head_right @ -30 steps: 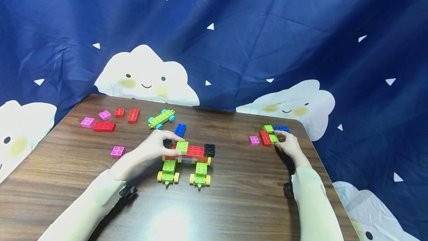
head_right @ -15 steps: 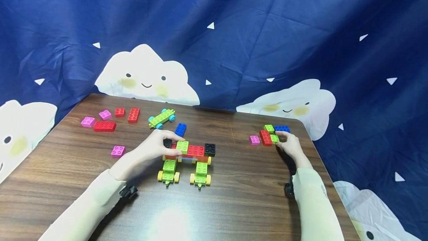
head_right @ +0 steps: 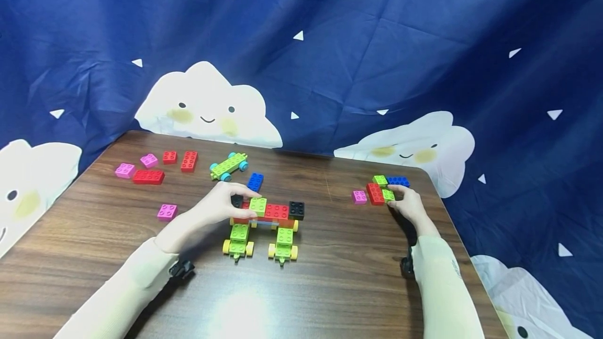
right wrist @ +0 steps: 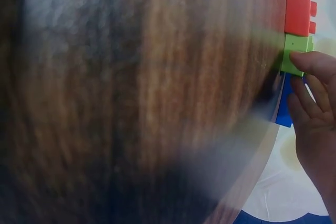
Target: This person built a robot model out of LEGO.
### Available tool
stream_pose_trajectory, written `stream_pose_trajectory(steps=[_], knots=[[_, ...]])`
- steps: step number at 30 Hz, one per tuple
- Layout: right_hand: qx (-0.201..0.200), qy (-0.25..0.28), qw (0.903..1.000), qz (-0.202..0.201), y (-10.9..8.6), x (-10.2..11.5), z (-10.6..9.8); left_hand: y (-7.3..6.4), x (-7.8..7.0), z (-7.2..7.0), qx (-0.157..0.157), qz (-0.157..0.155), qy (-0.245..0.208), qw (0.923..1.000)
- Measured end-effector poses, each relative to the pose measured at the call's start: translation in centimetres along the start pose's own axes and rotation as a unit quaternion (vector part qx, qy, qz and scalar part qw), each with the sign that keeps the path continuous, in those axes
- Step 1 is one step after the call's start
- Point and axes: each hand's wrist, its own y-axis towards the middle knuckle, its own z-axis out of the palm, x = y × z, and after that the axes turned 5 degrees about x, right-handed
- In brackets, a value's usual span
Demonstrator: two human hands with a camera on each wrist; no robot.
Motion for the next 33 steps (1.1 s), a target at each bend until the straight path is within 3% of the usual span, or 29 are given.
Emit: stream_pose_trajectory(steps=[18,26,33], knots=[[-0.022,0.017,0.9996,0.006,-0.7,-0.3,-0.3,-0.2,-0.2,0.1,-0.002,0.000,-0.013,0.9999],[-0.074,0.010,0.9972,0.008,-1.6,-0.2,-0.7,-0.2,-0.3,0.0,-0.002,0.000,-0.012,0.9999],[-0.129,0.050,0.9900,-0.029,-2.0,1.3,-1.1,-0.2,-0.2,0.0,-0.001,0.004,-0.013,0.9999]])
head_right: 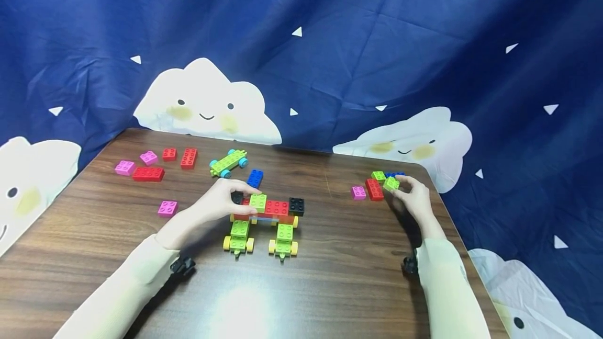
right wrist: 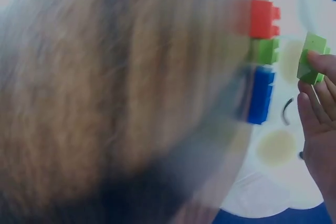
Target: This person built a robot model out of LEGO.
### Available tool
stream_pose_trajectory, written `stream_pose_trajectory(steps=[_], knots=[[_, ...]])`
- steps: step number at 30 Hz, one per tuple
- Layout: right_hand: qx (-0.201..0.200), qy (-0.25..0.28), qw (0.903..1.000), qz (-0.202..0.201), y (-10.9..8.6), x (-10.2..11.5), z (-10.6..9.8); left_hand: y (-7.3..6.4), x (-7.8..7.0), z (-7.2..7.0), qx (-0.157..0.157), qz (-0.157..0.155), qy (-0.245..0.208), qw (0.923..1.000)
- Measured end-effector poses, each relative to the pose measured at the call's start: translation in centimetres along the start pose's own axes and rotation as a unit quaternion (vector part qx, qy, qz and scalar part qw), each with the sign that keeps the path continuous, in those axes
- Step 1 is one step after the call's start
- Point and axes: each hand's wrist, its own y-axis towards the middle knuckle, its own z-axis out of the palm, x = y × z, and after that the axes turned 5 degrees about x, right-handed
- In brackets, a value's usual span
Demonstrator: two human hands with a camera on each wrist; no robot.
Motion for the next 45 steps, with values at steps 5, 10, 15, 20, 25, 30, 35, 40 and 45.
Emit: stream_pose_trajectory(steps=[5,10,15,20,25,30,35,40,45], knots=[[-0.025,0.026,0.9993,-0.013,0.0,3.1,0.0,0.0,0.0,0.0,0.001,-0.001,0.003,1.0000],[-0.040,0.032,0.9977,-0.045,0.5,6.7,0.2,0.0,-0.1,-0.1,0.003,-0.005,0.002,1.0000],[-0.044,0.041,0.9951,-0.079,0.8,10.6,0.9,0.1,-0.1,-0.1,0.004,-0.004,0.004,1.0000],[-0.039,0.074,0.9891,-0.121,0.6,14.6,2.1,0.0,-0.1,-0.1,0.005,-0.007,0.003,1.0000],[-0.027,0.064,0.9870,-0.145,-0.3,18.4,3.4,0.0,-0.1,0.0,0.005,-0.009,0.004,0.9999],[0.009,0.067,0.9854,-0.156,-1.4,21.2,4.6,0.0,-0.1,0.0,0.003,-0.006,0.009,0.9999],[0.040,0.071,0.9805,-0.179,-2.5,22.9,5.8,-0.1,-0.1,-0.1,0.002,-0.004,0.007,1.0000],[0.071,0.067,0.9721,-0.213,-3.5,24.0,7.0,-0.1,-0.1,-0.2,0.001,-0.006,0.004,1.0000],[0.099,0.066,0.9663,-0.228,-4.2,24.4,8.2,0.0,0.0,-0.1,0.003,-0.006,0.007,1.0000]])
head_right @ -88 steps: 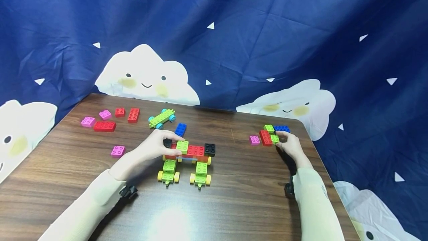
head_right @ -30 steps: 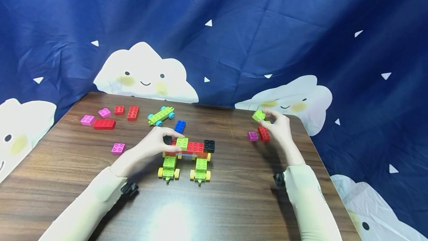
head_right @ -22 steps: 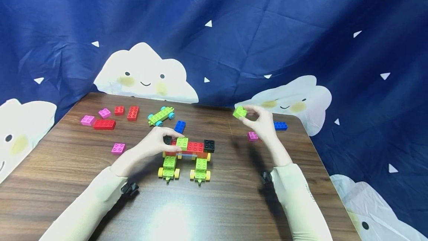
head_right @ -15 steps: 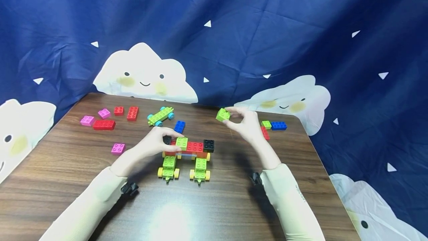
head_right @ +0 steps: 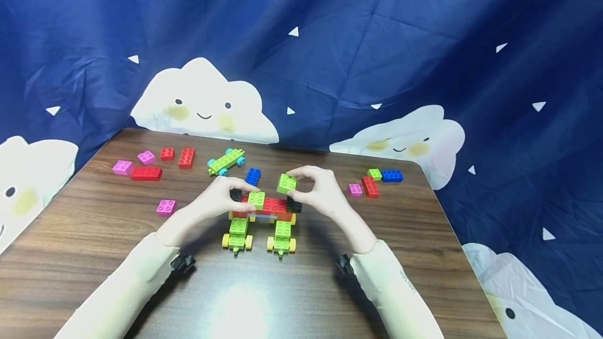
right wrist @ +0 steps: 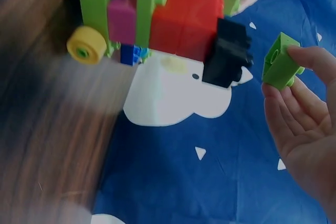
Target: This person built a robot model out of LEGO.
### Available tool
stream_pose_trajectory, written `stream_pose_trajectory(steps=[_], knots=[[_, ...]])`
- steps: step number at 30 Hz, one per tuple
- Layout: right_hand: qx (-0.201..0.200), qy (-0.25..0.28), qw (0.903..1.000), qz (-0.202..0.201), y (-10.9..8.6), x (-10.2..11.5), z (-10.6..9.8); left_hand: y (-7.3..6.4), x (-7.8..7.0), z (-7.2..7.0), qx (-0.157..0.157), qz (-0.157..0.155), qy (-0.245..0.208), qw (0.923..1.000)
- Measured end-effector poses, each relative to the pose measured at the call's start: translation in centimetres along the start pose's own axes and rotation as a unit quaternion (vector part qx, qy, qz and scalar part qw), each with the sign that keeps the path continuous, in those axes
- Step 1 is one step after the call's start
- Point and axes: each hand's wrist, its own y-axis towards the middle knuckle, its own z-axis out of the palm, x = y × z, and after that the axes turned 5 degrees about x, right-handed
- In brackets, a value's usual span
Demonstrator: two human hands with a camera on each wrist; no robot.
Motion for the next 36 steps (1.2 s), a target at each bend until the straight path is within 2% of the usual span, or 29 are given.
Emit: stream_pose_trajectory(steps=[6,13,28,36], knots=[[0.036,0.005,0.9993,-0.004,0.1,-0.2,1.5,0.1,0.1,0.0,0.000,0.002,-0.001,1.0000],[0.074,0.055,0.9957,0.002,0.2,-0.5,2.9,0.1,0.1,0.0,0.000,0.007,-0.002,1.0000],[0.089,0.011,0.9960,-0.008,0.4,-0.9,3.7,0.1,0.1,0.1,-0.001,0.014,-0.012,0.9998],[0.098,0.004,0.9951,0.005,0.5,-0.7,3.8,0.3,0.5,0.2,0.000,0.012,-0.011,0.9999]])
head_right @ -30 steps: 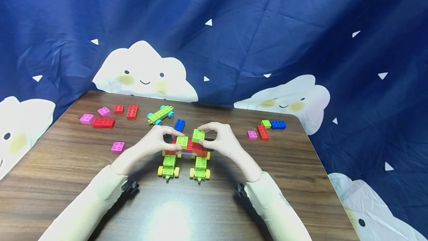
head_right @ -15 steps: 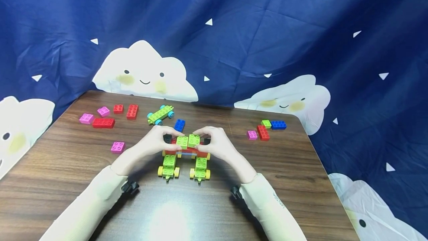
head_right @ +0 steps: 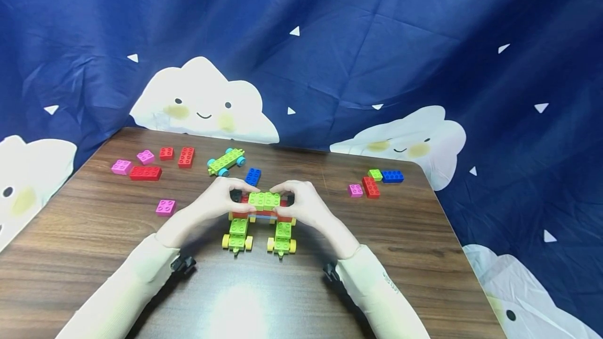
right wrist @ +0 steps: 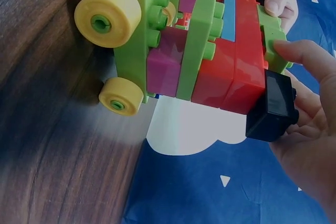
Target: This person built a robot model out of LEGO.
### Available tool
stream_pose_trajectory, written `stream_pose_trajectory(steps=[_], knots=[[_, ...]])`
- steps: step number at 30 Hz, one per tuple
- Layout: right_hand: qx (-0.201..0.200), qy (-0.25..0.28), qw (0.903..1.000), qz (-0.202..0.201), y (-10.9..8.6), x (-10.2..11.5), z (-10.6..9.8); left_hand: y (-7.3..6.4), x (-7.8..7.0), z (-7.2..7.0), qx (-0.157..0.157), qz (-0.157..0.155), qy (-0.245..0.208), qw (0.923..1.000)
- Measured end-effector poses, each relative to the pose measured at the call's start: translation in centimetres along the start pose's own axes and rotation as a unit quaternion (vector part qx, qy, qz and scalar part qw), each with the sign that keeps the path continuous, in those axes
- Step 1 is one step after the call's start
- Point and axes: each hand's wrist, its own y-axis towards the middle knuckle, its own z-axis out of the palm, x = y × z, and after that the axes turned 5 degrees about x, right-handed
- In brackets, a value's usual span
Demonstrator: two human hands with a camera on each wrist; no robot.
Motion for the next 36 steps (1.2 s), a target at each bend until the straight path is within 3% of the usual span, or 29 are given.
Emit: stream_pose_trajectory(steps=[7,19,36], knots=[[0.010,-0.006,0.9998,0.014,0.05,-0.02,0.06,-0.05,0.01,0.00,-0.004,-0.001,-0.001,1.0000],[0.020,-0.054,0.9983,-0.003,0.44,0.12,-0.15,-0.09,-0.08,0.09,-0.005,-0.009,-0.001,0.9999],[0.036,-0.046,0.9983,0.009,0.69,0.39,-0.21,-0.12,-0.21,0.11,-0.011,-0.002,0.003,0.9999]])
